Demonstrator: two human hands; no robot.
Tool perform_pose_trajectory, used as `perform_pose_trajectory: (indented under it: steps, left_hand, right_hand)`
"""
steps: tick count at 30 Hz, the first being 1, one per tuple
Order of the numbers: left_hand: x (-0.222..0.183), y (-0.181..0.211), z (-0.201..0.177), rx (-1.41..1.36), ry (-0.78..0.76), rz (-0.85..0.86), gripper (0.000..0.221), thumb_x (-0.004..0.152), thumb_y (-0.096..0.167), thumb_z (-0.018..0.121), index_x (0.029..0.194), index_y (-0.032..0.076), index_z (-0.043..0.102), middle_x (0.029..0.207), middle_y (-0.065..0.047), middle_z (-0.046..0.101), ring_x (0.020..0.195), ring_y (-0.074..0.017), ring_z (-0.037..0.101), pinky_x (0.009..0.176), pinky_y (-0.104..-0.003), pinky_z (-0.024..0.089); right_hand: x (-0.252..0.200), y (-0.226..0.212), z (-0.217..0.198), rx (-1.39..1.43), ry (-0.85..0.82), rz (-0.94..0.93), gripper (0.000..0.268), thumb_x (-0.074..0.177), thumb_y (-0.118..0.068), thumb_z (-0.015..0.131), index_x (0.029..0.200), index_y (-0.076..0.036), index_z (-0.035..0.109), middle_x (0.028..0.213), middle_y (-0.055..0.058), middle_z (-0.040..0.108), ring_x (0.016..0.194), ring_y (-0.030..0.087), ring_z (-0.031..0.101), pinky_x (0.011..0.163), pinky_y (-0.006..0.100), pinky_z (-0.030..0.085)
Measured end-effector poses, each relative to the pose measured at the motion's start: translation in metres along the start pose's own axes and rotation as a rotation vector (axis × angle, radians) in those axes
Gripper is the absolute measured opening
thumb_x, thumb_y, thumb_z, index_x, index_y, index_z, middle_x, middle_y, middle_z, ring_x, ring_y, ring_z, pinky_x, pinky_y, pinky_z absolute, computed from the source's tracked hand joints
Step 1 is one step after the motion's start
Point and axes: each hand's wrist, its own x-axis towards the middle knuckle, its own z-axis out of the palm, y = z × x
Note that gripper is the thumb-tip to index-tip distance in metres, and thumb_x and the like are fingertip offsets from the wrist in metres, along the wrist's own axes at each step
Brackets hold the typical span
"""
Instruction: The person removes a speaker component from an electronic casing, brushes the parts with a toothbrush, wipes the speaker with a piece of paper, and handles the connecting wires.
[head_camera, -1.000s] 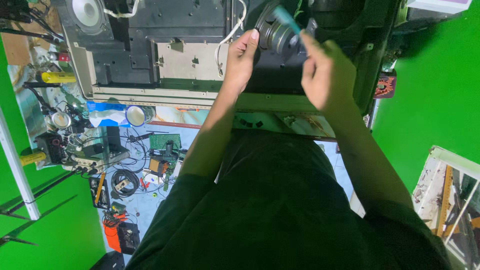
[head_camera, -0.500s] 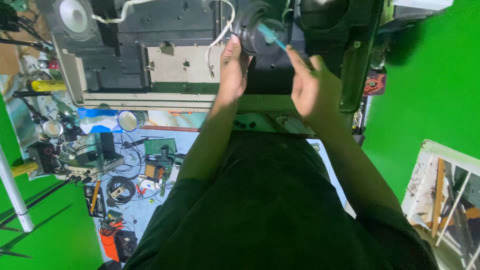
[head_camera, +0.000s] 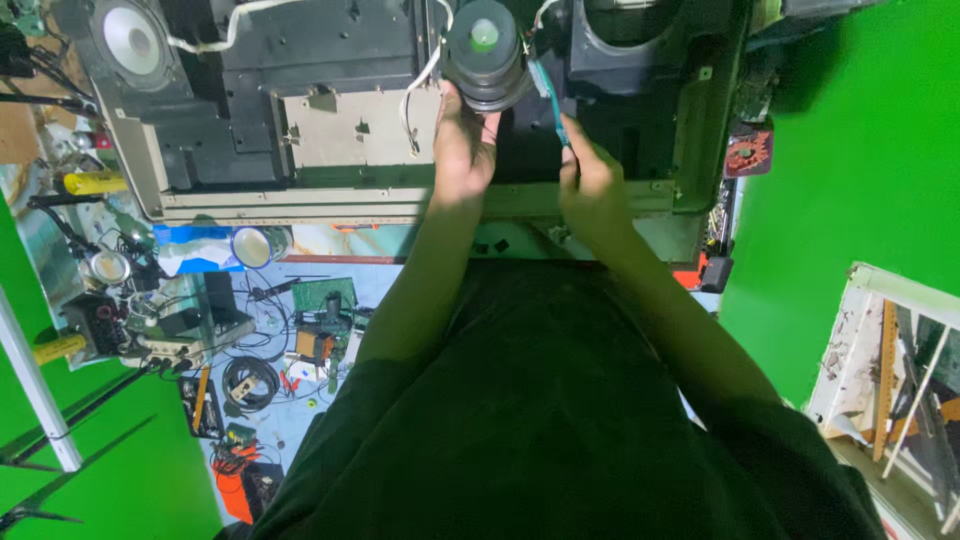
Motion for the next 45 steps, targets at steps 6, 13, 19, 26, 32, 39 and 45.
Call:
perform_pose_trajectory:
  steps: [6, 13, 19, 26, 32, 39, 45]
  left_hand:
    - [0.002, 0.001, -0.008, -0.067, 0.061, -0.001, 0.031, 0.113, 0.025, 0.045, 0.129, 0.0, 0.056, 0.126, -0.015, 0.065, 0.116, -0.0239, 0.066, 0.105, -0.041, 0.057]
    - [0.007, -0.001, -0.001, -0.133, 0.128, -0.001, 0.026, 0.113, 0.019, 0.046, 0.125, -0.001, 0.058, 0.123, -0.015, 0.066, 0.113, -0.0236, 0.068, 0.103, -0.041, 0.058]
    - [0.014, -0.004, -0.016, -0.17, 0.137, -0.057, 0.025, 0.11, 0.018, 0.045, 0.122, 0.0, 0.058, 0.12, -0.017, 0.067, 0.11, -0.0249, 0.069, 0.102, -0.043, 0.059]
    - [0.035, -0.022, -0.044, -0.25, 0.163, -0.158, 0.021, 0.11, 0.013, 0.048, 0.117, -0.001, 0.06, 0.108, -0.014, 0.071, 0.095, -0.0221, 0.072, 0.085, -0.036, 0.063]
    - [0.043, -0.031, -0.058, -0.292, 0.168, -0.254, 0.023, 0.11, 0.016, 0.048, 0.118, -0.002, 0.061, 0.102, -0.012, 0.069, 0.085, -0.0191, 0.07, 0.074, -0.031, 0.061]
    - [0.037, -0.037, -0.053, -0.292, -0.016, -0.369, 0.024, 0.108, 0.022, 0.048, 0.117, 0.005, 0.063, 0.103, -0.009, 0.07, 0.085, -0.0186, 0.067, 0.07, -0.031, 0.057]
    - [0.05, -0.034, -0.047, -0.282, 0.07, -0.454, 0.024, 0.109, 0.019, 0.043, 0.109, 0.004, 0.062, 0.096, -0.009, 0.068, 0.079, -0.0173, 0.062, 0.064, -0.028, 0.051]
  right_hand:
    - [-0.005, -0.001, 0.015, -0.024, 0.07, -0.081, 0.066, 0.094, 0.011, 0.051, 0.156, -0.01, 0.049, 0.108, 0.021, 0.069, 0.086, 0.029, 0.07, 0.078, 0.038, 0.059]
    - [-0.005, 0.001, 0.008, -0.13, 0.02, -0.099, 0.067, 0.094, 0.008, 0.052, 0.157, -0.011, 0.047, 0.103, 0.026, 0.065, 0.076, 0.033, 0.067, 0.069, 0.04, 0.057]
    - [-0.011, -0.005, -0.002, -0.331, -0.071, -0.132, 0.063, 0.098, -0.001, 0.057, 0.158, -0.017, 0.049, 0.106, 0.028, 0.065, 0.07, 0.034, 0.067, 0.074, 0.043, 0.059]
    - [-0.004, -0.015, -0.017, -0.289, -0.121, 0.021, 0.063, 0.099, 0.0, 0.057, 0.157, -0.021, 0.049, 0.104, 0.025, 0.066, 0.062, 0.028, 0.064, 0.056, 0.042, 0.054]
    - [-0.009, -0.016, -0.028, -0.328, -0.073, -0.084, 0.06, 0.101, -0.002, 0.061, 0.157, -0.02, 0.05, 0.09, 0.014, 0.056, 0.065, 0.028, 0.058, 0.058, 0.043, 0.048]
    - [-0.004, -0.005, -0.034, -0.259, -0.117, 0.037, 0.061, 0.098, 0.0, 0.061, 0.155, -0.021, 0.052, 0.09, 0.011, 0.057, 0.065, 0.026, 0.059, 0.057, 0.04, 0.048]
    - [0.008, -0.001, -0.033, -0.278, -0.097, 0.0, 0.059, 0.097, -0.002, 0.065, 0.152, -0.02, 0.056, 0.096, 0.012, 0.061, 0.069, 0.027, 0.063, 0.06, 0.04, 0.053]
